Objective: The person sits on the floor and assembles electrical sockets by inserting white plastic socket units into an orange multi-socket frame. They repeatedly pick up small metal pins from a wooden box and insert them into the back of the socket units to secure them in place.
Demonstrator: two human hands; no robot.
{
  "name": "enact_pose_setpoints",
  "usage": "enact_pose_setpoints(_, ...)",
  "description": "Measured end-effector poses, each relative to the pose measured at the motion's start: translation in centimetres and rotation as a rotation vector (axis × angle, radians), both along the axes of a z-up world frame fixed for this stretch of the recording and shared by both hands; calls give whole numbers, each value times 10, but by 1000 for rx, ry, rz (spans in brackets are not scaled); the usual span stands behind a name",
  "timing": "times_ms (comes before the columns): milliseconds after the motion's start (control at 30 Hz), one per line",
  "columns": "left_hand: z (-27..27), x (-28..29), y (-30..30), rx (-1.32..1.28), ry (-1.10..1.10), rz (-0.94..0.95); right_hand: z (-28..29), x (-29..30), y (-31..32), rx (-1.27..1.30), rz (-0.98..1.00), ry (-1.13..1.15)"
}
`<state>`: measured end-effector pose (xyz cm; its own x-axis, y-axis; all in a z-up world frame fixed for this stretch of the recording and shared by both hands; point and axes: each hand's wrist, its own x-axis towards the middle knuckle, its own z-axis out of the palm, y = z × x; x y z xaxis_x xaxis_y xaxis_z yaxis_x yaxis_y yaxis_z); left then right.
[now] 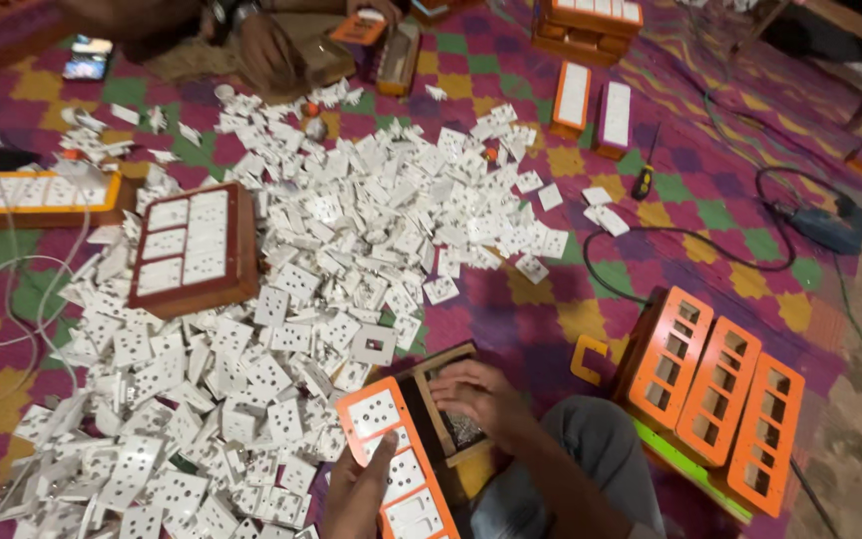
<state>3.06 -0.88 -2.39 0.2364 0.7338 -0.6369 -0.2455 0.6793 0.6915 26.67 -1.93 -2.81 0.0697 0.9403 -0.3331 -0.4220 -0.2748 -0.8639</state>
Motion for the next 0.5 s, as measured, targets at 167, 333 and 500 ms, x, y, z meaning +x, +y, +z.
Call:
enact_pose_setpoints(167, -25, -2, 6, 195, 10, -163, 7, 8, 5, 16, -75, -49)
enact_pose_setpoints(333, -41, -4, 8, -84, -197, -122, 19, -18, -5, 96, -23, -40)
enact_pose_setpoints(500, -60, -10, 11, -215, -385, -68, 39, -40, -17, 309, 208, -47)
